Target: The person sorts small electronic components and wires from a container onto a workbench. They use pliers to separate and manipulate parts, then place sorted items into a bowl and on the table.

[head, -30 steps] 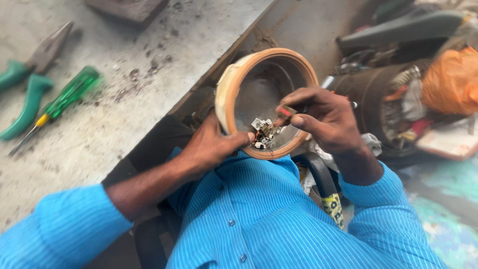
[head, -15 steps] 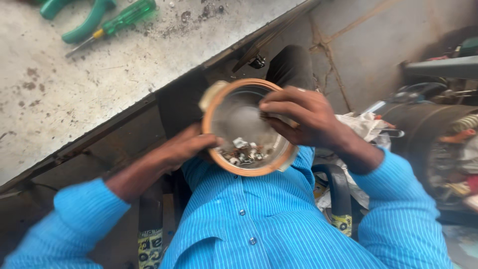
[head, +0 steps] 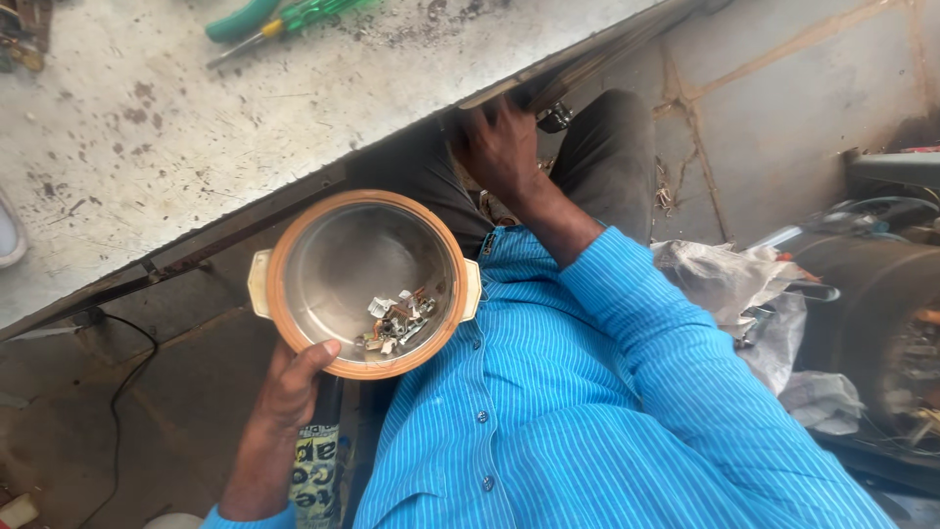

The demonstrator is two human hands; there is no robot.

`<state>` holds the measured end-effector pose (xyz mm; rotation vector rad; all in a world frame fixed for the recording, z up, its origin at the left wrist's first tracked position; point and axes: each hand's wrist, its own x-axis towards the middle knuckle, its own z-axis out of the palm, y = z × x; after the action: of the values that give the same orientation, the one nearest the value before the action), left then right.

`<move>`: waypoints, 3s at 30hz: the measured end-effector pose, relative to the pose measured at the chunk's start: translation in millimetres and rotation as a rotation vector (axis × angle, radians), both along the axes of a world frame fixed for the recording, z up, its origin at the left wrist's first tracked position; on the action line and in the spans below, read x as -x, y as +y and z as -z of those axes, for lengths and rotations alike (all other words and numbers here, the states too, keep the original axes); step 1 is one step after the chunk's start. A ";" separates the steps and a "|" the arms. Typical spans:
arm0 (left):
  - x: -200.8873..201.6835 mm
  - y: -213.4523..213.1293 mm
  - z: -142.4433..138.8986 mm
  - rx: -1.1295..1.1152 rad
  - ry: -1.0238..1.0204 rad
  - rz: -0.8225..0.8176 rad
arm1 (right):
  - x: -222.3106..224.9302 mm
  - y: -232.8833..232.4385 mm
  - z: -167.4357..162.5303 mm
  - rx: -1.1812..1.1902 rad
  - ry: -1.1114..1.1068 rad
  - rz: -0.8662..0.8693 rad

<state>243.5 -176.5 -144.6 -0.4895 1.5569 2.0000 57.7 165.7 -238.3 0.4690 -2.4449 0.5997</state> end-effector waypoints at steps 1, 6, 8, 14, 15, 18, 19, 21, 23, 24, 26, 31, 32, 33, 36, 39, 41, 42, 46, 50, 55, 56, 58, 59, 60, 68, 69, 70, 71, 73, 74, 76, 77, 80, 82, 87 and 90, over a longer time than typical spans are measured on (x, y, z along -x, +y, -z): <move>-2.7 -1.0 1.4 -0.022 -0.010 -0.018 | 6.5 -2.7 11.4 -0.008 -0.018 0.028; -4.4 -7.3 5.5 -0.087 -0.021 -0.053 | 9.5 -11.9 41.4 0.070 0.014 0.127; -2.4 -9.7 5.1 -0.104 -0.023 -0.055 | 1.6 -13.3 42.0 0.032 -0.067 0.166; 13.0 -6.3 9.0 -0.101 0.013 -0.132 | 16.5 -24.1 43.2 -0.062 -0.130 0.125; 14.9 -6.4 9.1 -0.090 0.035 -0.117 | 20.8 -26.2 45.6 -0.099 -0.172 0.120; 17.0 -7.2 8.3 -0.066 0.076 -0.098 | 29.8 -28.6 56.4 -0.288 -0.152 0.197; 17.5 -8.0 9.3 -0.065 0.082 -0.102 | 33.3 -29.7 61.9 -0.280 -0.137 0.207; 16.2 -9.7 8.8 -0.070 0.094 -0.102 | 34.9 -28.6 69.5 -0.271 -0.114 0.230; 14.8 -11.2 9.2 -0.079 0.113 -0.091 | 37.2 -26.2 75.9 -0.331 -0.093 0.210; 14.2 -12.0 9.7 -0.073 0.124 -0.084 | 38.3 -25.3 78.0 -0.360 -0.082 0.203; 13.4 -15.1 11.7 -0.060 0.142 -0.068 | 41.0 -24.8 80.6 -0.320 -0.040 0.191; 11.7 -23.6 19.4 -0.021 0.184 -0.030 | 43.1 -27.3 83.3 -0.314 -0.033 0.212; 11.7 -25.1 20.9 -0.016 0.189 -0.025 | 42.8 -27.6 82.7 -0.315 -0.034 0.218; 11.7 -26.4 22.6 -0.032 0.189 -0.024 | 43.0 -28.4 82.6 -0.316 -0.038 0.220; 12.2 -29.7 25.7 -0.066 0.195 -0.020 | 42.9 -28.9 81.8 -0.325 -0.045 0.230; 12.9 -32.9 26.9 -0.070 0.204 -0.011 | 42.7 -28.4 82.3 -0.335 -0.051 0.234; 12.9 -35.2 27.3 -0.071 0.215 -0.003 | 42.9 -27.6 83.1 -0.339 -0.055 0.235; 12.9 -36.3 27.6 -0.066 0.221 0.002 | 42.7 -26.9 83.3 -0.344 -0.059 0.234; 13.6 -40.1 30.2 -0.031 0.240 0.026 | 43.9 -25.4 84.2 -0.361 -0.078 0.239; 14.7 -42.6 33.1 -0.006 0.266 0.046 | 45.8 -23.9 85.5 -0.378 -0.098 0.246; 14.7 -43.8 33.9 -0.042 0.256 0.030 | 48.2 -21.4 88.3 -0.394 -0.127 0.249; 14.7 -43.8 33.8 -0.044 0.250 0.028 | 48.1 -20.9 88.9 -0.399 -0.133 0.248; 15.0 -44.2 33.7 -0.038 0.249 0.029 | 48.5 -19.8 89.5 -0.404 -0.139 0.248; 15.3 -44.4 33.8 -0.036 0.250 0.029 | 49.3 -19.7 89.8 -0.407 -0.146 0.250; 15.6 -44.8 33.9 -0.035 0.249 0.031 | 48.9 -19.0 89.9 -0.406 -0.148 0.246; 17.6 -47.8 36.2 -0.092 0.234 0.016 | 49.6 -16.7 90.3 -0.422 -0.176 0.239; 17.6 -48.0 36.4 -0.088 0.230 0.015 | 49.6 -16.5 90.2 -0.425 -0.178 0.235; 18.0 -48.1 36.7 -0.085 0.223 0.014 | 49.5 -16.1 90.4 -0.428 -0.182 0.236; 18.0 -48.3 36.8 -0.081 0.218 0.012 | 49.4 -15.8 90.1 -0.427 -0.181 0.235; 18.2 -48.5 36.5 -0.074 0.217 0.019 | 49.7 -15.4 89.8 -0.428 -0.185 0.234; 18.5 -48.7 36.3 -0.070 0.216 0.023 | 49.5 -15.1 89.6 -0.428 -0.189 0.233; 19.5 -48.8 35.8 -0.048 0.207 0.039 | 49.7 -14.7 89.0 -0.432 -0.194 0.232; 20.0 -48.9 35.4 -0.037 0.203 0.047 | 50.0 -14.6 88.6 -0.434 -0.195 0.230; 22.4 -48.6 34.2 -0.046 0.220 0.043 | 50.8 -13.8 88.1 -0.438 -0.200 0.227; 23.8 -48.6 33.3 -0.053 0.220 0.041 | 51.5 -13.2 87.8 -0.442 -0.204 0.227; 24.9 -48.7 31.4 -0.045 0.217 0.041 | 51.3 -11.3 86.4 -0.446 -0.211 0.216; 24.9 -49.4 31.8 -0.046 0.212 0.048 | 51.0 -10.1 85.1 -0.451 -0.213 0.216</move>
<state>218.6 -225.9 -176.5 -0.2255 1.6254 2.1012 6.7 155.6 -323.4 0.3186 -2.7931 0.0008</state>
